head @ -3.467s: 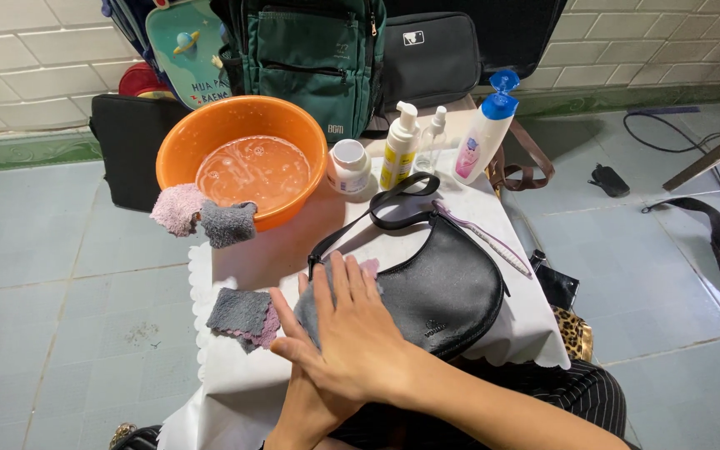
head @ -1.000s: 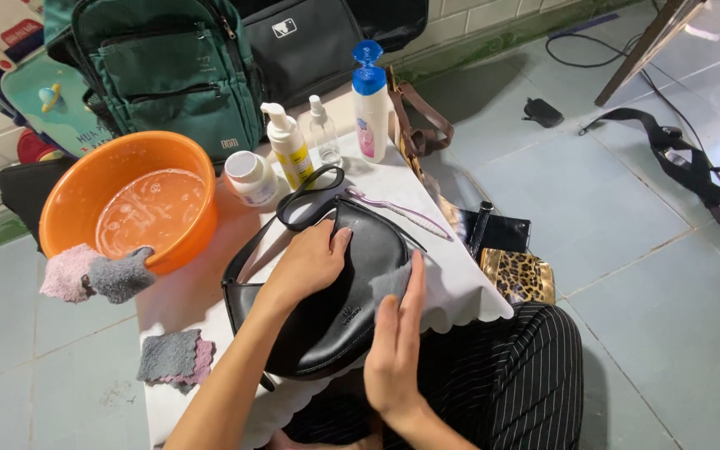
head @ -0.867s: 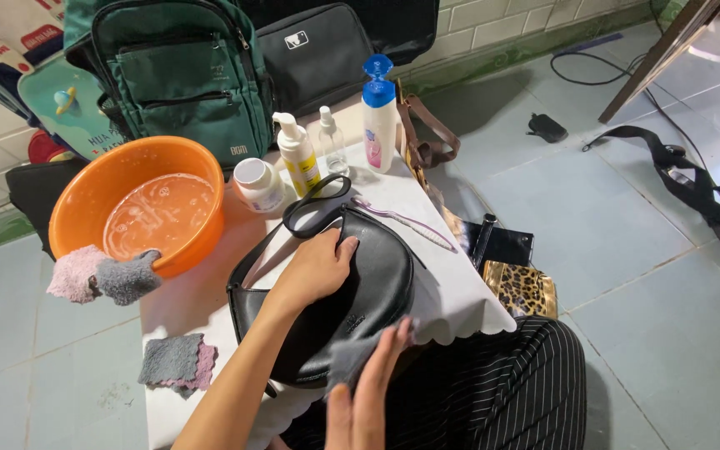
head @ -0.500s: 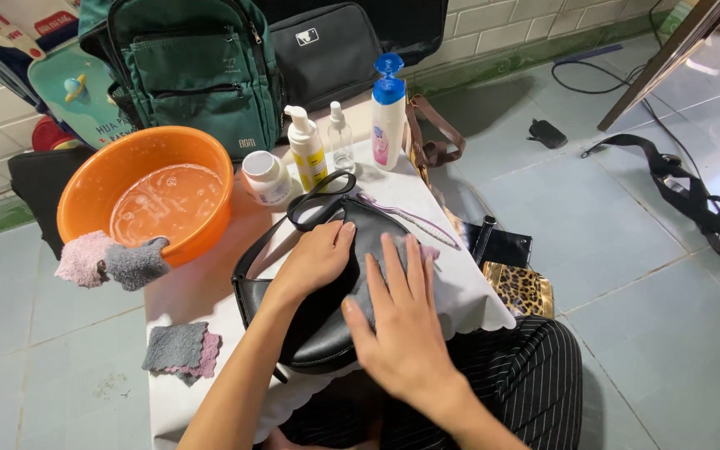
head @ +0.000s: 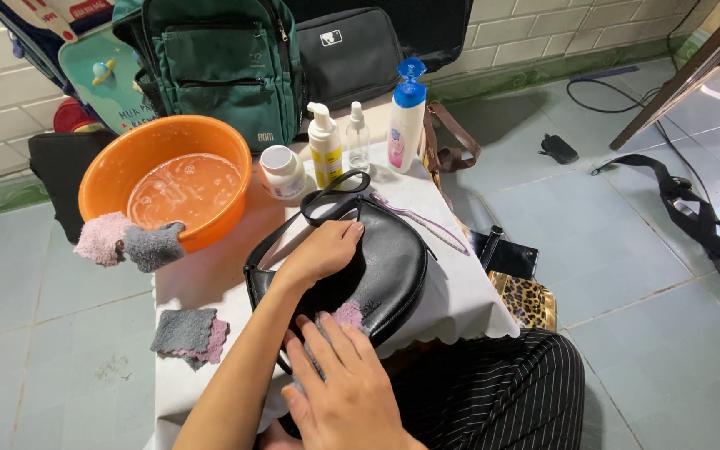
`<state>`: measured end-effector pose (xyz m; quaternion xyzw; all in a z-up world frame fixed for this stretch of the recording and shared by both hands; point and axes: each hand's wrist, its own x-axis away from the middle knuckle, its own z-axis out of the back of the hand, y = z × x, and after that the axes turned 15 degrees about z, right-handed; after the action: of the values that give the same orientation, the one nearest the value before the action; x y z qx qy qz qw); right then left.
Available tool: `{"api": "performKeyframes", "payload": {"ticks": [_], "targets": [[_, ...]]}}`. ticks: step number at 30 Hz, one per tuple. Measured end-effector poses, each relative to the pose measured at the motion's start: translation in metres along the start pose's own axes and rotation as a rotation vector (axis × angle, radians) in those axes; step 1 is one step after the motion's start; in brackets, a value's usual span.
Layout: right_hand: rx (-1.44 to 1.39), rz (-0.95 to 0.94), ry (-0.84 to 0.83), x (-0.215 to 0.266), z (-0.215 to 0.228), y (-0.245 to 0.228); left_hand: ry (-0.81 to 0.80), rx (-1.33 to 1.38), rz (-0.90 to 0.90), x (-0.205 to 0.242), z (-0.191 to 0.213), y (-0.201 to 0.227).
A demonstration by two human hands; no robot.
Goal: Clean and condition a leather handbag using various cleaning solutions and a brush.
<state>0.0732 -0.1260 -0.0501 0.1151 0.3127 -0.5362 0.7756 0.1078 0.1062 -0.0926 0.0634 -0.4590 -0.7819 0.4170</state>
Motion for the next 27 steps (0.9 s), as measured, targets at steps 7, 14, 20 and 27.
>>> {"api": "performKeyframes", "payload": {"ticks": [7, 14, 20, 27], "targets": [[0.128, 0.253, 0.272, 0.018, 0.003, 0.062, -0.134, 0.035, 0.032, 0.001, 0.004, 0.0], [0.038, -0.039, 0.046, -0.009, 0.06, 0.132, -0.222, 0.09, -0.002, 0.001, 0.013, 0.004], [0.293, -0.075, -0.196, -0.016, 0.048, 0.096, -0.284, 0.171, 0.134, -0.001, 0.012, 0.003], [-0.083, 0.03, -0.151, -0.021, 0.014, 0.022, -0.29, 0.149, 0.185, -0.011, 0.009, -0.01]]}}
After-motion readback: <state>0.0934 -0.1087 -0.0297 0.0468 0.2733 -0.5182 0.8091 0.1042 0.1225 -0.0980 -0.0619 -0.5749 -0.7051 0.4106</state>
